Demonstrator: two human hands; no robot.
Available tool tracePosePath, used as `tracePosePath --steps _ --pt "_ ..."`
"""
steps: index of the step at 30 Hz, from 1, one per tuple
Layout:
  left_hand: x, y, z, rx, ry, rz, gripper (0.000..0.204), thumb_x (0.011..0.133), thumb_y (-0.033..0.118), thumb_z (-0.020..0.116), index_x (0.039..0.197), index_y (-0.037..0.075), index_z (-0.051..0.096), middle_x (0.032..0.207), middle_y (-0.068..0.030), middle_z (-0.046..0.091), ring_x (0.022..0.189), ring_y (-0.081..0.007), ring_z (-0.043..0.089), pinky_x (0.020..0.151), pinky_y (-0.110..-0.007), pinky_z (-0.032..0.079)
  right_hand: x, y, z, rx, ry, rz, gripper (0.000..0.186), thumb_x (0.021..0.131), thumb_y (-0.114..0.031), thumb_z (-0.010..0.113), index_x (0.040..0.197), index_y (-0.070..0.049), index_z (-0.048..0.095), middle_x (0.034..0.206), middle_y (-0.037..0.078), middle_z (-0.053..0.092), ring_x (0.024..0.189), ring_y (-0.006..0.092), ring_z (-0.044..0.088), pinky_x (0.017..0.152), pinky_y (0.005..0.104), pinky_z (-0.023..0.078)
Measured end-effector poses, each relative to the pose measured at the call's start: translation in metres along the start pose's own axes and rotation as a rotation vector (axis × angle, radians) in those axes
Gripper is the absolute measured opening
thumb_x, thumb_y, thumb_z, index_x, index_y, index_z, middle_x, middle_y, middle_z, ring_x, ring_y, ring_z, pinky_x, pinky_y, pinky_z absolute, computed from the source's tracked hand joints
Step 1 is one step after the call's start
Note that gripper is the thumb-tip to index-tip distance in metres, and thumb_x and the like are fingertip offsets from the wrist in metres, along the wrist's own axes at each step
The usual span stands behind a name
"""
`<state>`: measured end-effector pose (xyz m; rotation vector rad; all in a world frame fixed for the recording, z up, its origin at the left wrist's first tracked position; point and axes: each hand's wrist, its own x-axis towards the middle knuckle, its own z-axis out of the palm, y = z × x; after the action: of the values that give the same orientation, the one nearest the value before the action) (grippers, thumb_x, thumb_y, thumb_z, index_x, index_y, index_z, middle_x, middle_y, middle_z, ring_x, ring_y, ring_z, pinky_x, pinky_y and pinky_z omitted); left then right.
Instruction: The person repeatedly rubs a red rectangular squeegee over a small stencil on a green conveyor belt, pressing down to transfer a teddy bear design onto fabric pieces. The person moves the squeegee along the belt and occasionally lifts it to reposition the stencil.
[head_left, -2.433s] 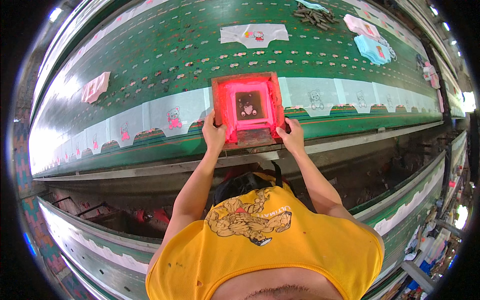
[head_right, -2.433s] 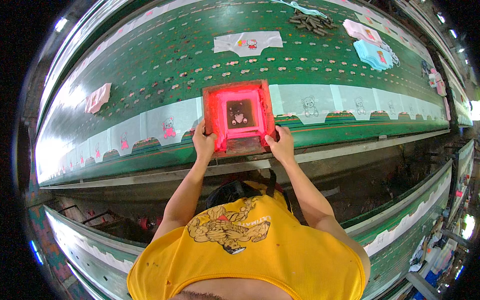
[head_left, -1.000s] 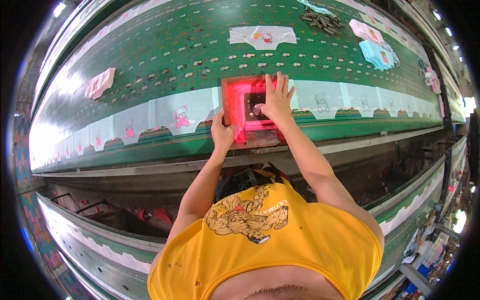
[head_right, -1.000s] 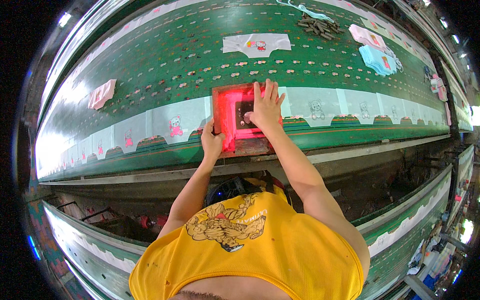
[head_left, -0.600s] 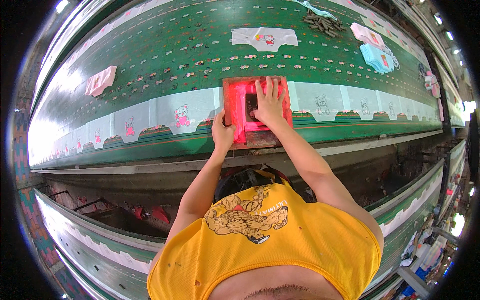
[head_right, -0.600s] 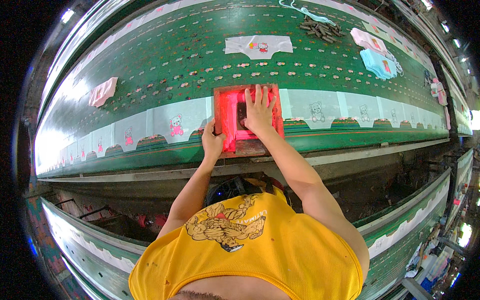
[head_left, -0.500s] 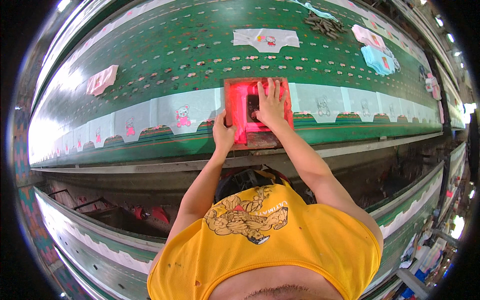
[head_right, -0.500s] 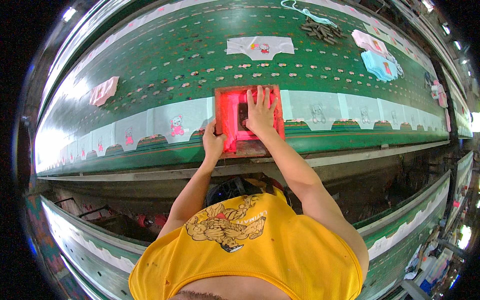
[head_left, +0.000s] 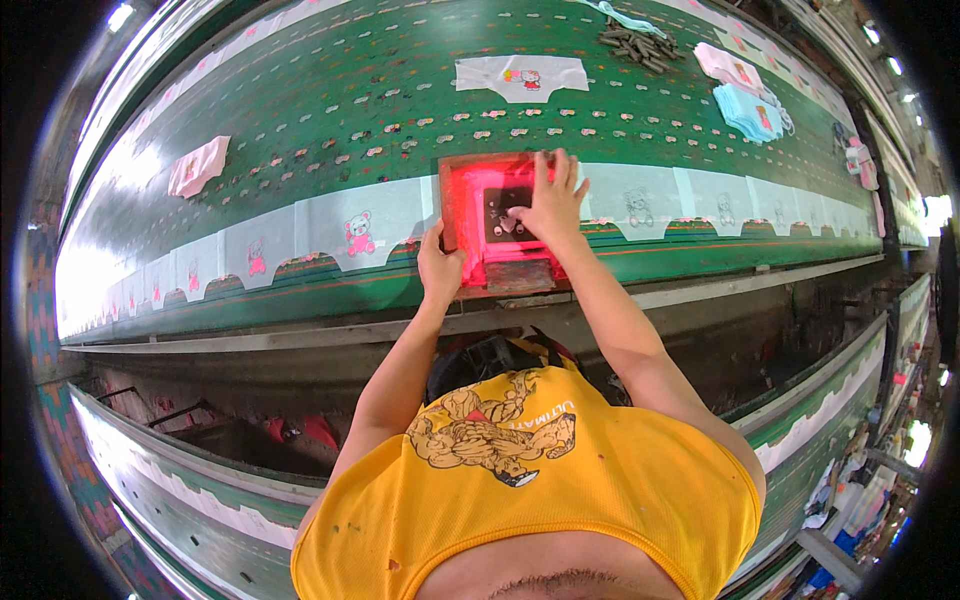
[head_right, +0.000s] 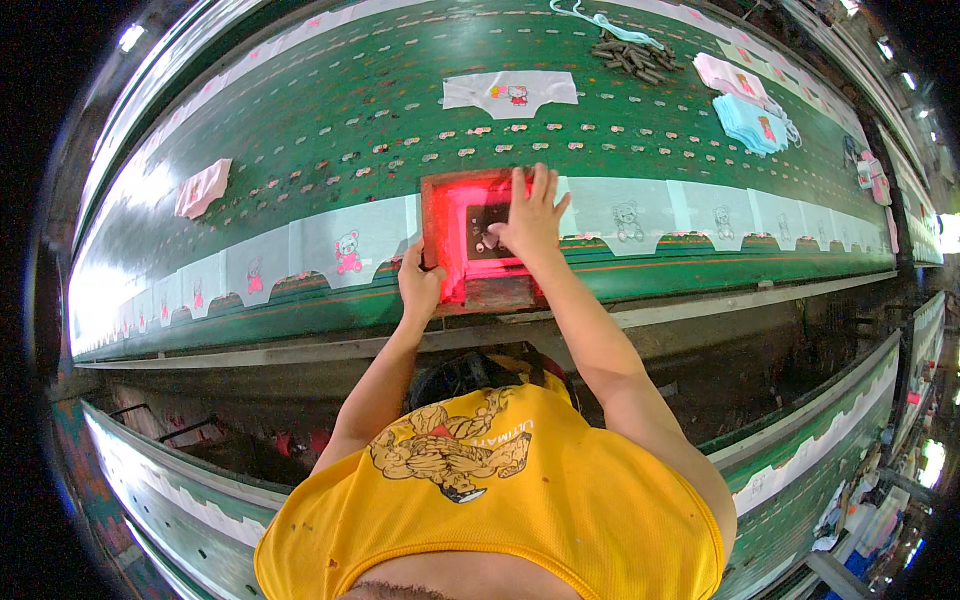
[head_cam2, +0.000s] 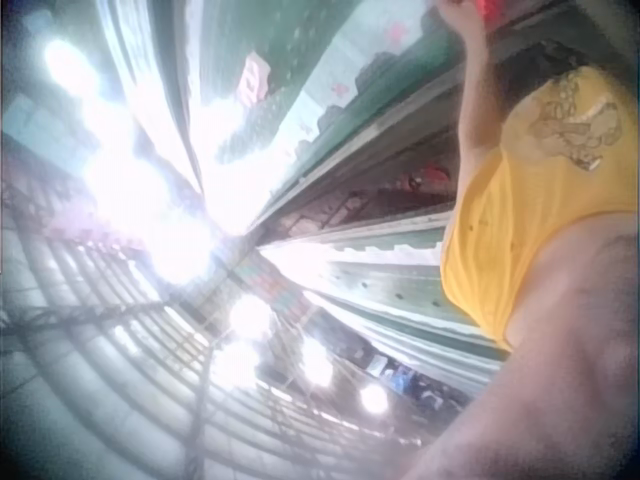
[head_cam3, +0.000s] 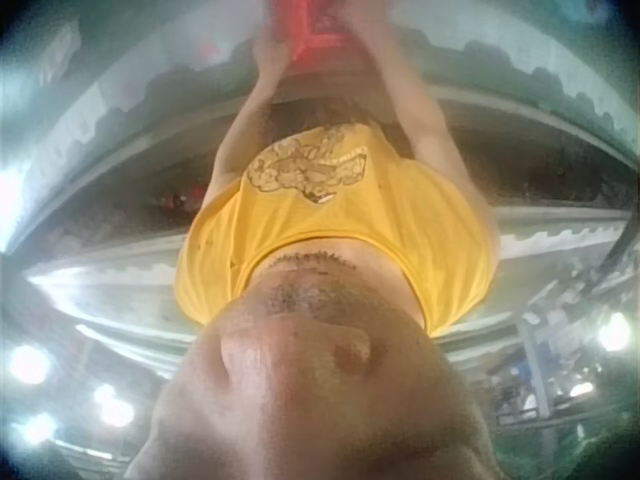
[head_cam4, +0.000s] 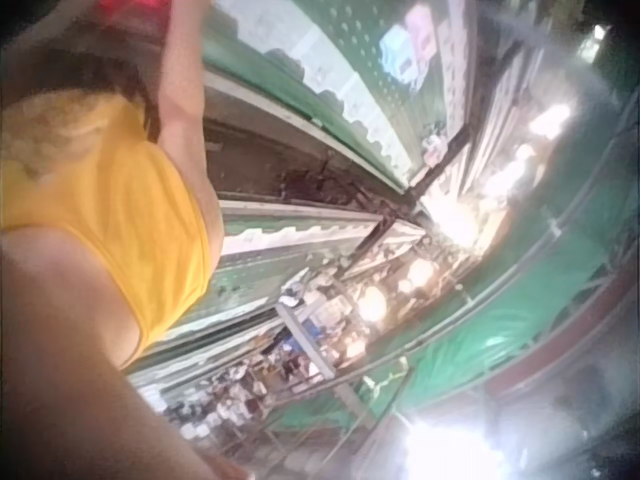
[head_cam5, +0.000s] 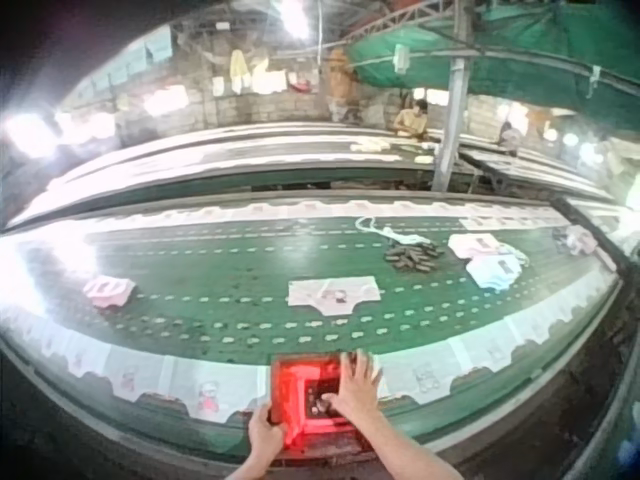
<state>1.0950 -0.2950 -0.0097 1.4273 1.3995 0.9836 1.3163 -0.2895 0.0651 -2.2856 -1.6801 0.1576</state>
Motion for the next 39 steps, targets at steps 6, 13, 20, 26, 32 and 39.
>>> tracePosePath --steps 6,13,20,26,32,39 --pt "0.005 -0.015 0.003 0.071 0.015 0.077 0.063 0.071 -0.004 0.069 0.133 -0.007 0.057 0.124 -0.0215 0.065 0.116 -0.034 0.064 0.101 -0.038 0.049 -0.01 -0.018 0.028 -0.117 -0.121 -0.109 0.118 0.062 -0.04 0.094 0.157 -0.014 0.03 0.162 0.021 0.019 0.153 0.0453 0.013 0.114 0.0752 0.021" --pt "0.001 -0.006 0.001 0.057 0.013 0.055 0.062 0.072 -0.003 0.069 0.133 -0.007 0.057 0.125 -0.021 0.065 0.12 -0.0341 0.062 0.103 -0.038 0.047 0.0 -0.019 0.019 -0.041 -0.066 -0.085 0.118 0.062 -0.041 0.094 0.157 -0.014 0.031 0.163 0.02 0.017 0.153 0.0448 0.013 0.114 0.0739 0.022" --pt "0.001 -0.013 0.001 0.1 0.044 0.095 0.064 0.072 -0.003 0.071 0.134 -0.007 0.057 0.125 -0.0206 0.064 0.119 -0.0343 0.062 0.102 -0.038 0.048 0.001 -0.014 0.001 0.034 0.031 -0.042 0.1 0.071 -0.039 0.089 0.152 -0.009 0.037 0.16 0.022 0.025 0.149 0.046 0.023 0.115 0.0692 0.026" --pt "0.005 -0.02 0.003 0.023 0.025 0.085 0.065 0.071 -0.003 0.071 0.134 -0.005 0.057 0.124 -0.0205 0.065 0.117 -0.0335 0.063 0.101 -0.037 0.048 0.007 0.075 0.008 0.377 0.089 0.233 0.075 0.085 -0.042 0.078 0.14 0.002 0.051 0.127 0.025 0.061 0.12 0.0413 0.059 0.1 0.0476 0.048" --pt "0.004 -0.013 0.002 0.02 0.007 0.067 0.062 0.072 -0.005 0.07 0.133 -0.004 0.059 0.122 -0.019 0.066 0.116 -0.0296 0.065 0.099 -0.036 0.05 -0.048 0.112 0.022 0.51 -0.147 0.346 0.061 0.092 -0.046 0.069 0.125 0.005 0.063 0.104 0.024 0.072 0.1 0.0369 0.07 0.089 0.0444 0.054" --pt "0.0 0.002 -0.001 0.017 -0.022 -0.021 0.062 0.073 -0.005 0.069 0.134 -0.005 0.058 0.122 -0.0194 0.067 0.112 -0.0275 0.067 0.098 -0.035 0.05 -0.118 0.112 0.019 0.613 -0.154 0.395 0.056 0.093 -0.039 0.07 0.126 0.005 0.062 0.104 0.024 0.072 0.098 0.0362 0.07 0.088 0.0437 0.054"
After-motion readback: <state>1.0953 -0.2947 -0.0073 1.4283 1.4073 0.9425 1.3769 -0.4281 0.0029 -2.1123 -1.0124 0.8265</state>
